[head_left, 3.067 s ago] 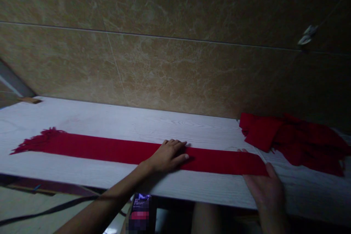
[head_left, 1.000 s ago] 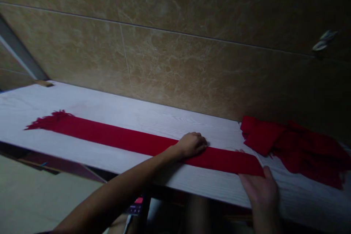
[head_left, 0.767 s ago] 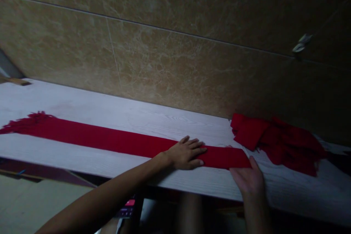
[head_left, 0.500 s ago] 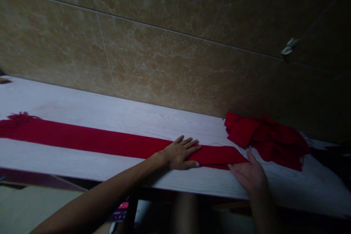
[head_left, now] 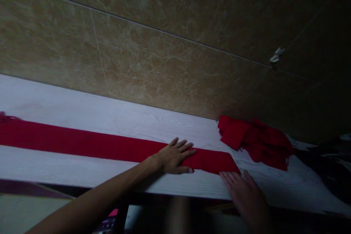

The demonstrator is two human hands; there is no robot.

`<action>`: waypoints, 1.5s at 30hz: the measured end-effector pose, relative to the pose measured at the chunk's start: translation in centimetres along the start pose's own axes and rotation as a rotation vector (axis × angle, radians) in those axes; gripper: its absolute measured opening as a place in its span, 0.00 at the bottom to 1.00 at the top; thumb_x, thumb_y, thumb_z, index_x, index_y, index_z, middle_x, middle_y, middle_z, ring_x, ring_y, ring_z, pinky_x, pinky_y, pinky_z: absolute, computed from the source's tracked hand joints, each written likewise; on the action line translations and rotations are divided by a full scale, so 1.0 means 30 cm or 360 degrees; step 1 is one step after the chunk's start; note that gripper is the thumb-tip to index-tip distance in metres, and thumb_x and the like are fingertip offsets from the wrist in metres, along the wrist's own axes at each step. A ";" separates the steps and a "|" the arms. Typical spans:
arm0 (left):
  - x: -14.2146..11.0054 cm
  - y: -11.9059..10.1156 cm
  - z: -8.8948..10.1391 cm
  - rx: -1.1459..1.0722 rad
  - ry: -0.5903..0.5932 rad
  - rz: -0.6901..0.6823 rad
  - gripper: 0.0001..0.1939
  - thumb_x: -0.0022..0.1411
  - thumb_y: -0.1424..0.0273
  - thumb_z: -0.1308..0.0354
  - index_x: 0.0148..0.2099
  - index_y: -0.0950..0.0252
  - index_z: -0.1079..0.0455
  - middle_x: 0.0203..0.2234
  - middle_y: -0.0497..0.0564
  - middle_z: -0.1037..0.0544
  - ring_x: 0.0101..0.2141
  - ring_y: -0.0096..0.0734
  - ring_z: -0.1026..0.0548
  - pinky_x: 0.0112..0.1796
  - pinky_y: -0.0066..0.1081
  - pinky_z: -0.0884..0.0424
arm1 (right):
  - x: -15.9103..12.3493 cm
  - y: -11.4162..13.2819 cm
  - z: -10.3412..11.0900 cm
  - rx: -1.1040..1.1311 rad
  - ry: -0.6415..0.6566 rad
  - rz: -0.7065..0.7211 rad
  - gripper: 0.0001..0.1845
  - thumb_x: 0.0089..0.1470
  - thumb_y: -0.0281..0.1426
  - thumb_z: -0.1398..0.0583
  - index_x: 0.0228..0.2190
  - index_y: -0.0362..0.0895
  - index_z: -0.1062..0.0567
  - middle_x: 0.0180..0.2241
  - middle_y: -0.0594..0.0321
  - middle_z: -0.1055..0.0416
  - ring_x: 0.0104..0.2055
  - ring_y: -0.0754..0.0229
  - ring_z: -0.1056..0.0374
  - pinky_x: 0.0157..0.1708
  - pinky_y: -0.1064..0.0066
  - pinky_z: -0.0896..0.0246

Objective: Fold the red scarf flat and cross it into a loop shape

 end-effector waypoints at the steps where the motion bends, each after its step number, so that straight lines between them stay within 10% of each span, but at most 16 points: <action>1: 0.000 0.000 -0.001 0.0002 0.0010 -0.0005 0.45 0.68 0.38 0.56 0.76 0.58 0.51 0.74 0.60 0.51 0.73 0.58 0.54 0.68 0.62 0.59 | -0.030 -0.001 0.026 0.0025 0.0016 -0.0016 0.18 0.47 0.50 0.33 0.38 0.57 0.17 0.48 0.59 0.19 0.58 0.44 0.28 0.70 0.46 0.50; 7: -0.002 -0.001 -0.002 0.0027 0.0038 -0.0067 0.39 0.70 0.40 0.56 0.75 0.51 0.49 0.74 0.55 0.53 0.73 0.58 0.55 0.68 0.65 0.60 | 0.018 0.084 0.178 0.0183 -0.0283 -0.0094 0.33 0.60 0.56 0.45 0.46 0.43 0.20 0.47 0.43 0.20 0.45 0.42 0.21 0.43 0.46 0.23; 14: -0.007 -0.010 0.015 0.0048 0.0057 -0.0055 0.39 0.69 0.41 0.53 0.75 0.50 0.48 0.74 0.55 0.52 0.73 0.58 0.54 0.68 0.65 0.58 | 0.227 0.157 -0.041 -0.0587 0.0052 0.0291 0.30 0.63 0.52 0.44 0.60 0.52 0.26 0.67 0.56 0.37 0.72 0.47 0.47 0.72 0.42 0.64; 18: -0.012 -0.011 0.018 0.0055 0.0100 -0.0056 0.41 0.69 0.40 0.54 0.76 0.52 0.50 0.74 0.56 0.53 0.73 0.57 0.54 0.68 0.63 0.57 | 0.164 0.086 -0.087 -0.0803 0.0203 0.0336 0.32 0.66 0.48 0.49 0.65 0.50 0.32 0.70 0.54 0.43 0.73 0.47 0.51 0.71 0.40 0.65; 27: -0.031 -0.012 0.093 0.0012 0.0083 0.0091 0.40 0.71 0.41 0.59 0.77 0.54 0.55 0.74 0.56 0.56 0.73 0.57 0.60 0.68 0.66 0.61 | 0.242 0.100 0.084 -0.0905 0.0086 0.0232 0.37 0.69 0.52 0.58 0.68 0.48 0.37 0.69 0.51 0.41 0.71 0.50 0.45 0.69 0.46 0.50; 33: -0.078 0.012 0.080 0.0108 0.0037 0.0262 0.36 0.74 0.45 0.61 0.76 0.55 0.50 0.74 0.57 0.53 0.73 0.56 0.58 0.68 0.65 0.61 | 0.270 0.147 -0.081 -0.0965 0.0068 0.0385 0.34 0.68 0.50 0.54 0.67 0.50 0.36 0.72 0.55 0.47 0.74 0.49 0.54 0.71 0.43 0.62; 38: -0.312 0.145 0.129 0.0210 0.0025 0.0451 0.35 0.74 0.44 0.61 0.76 0.51 0.51 0.74 0.53 0.52 0.73 0.53 0.56 0.69 0.61 0.61 | 0.226 0.090 -0.169 -0.0947 0.0083 0.0429 0.33 0.65 0.50 0.51 0.64 0.50 0.31 0.69 0.53 0.41 0.72 0.43 0.48 0.69 0.35 0.62; 45: -0.905 0.474 0.333 0.0381 -0.0033 0.1136 0.32 0.75 0.48 0.63 0.75 0.51 0.47 0.73 0.52 0.49 0.73 0.52 0.53 0.68 0.63 0.61 | 0.259 -0.010 -0.131 -0.0745 -0.0006 0.0598 0.31 0.56 0.51 0.43 0.58 0.56 0.25 0.64 0.59 0.32 0.69 0.43 0.41 0.69 0.35 0.61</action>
Point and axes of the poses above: each hand's wrist, its own x-axis towards the middle knuckle, its own z-axis out of the back of the hand, y = z × x, the point moved 5 cm from there along x, towards the middle knuckle
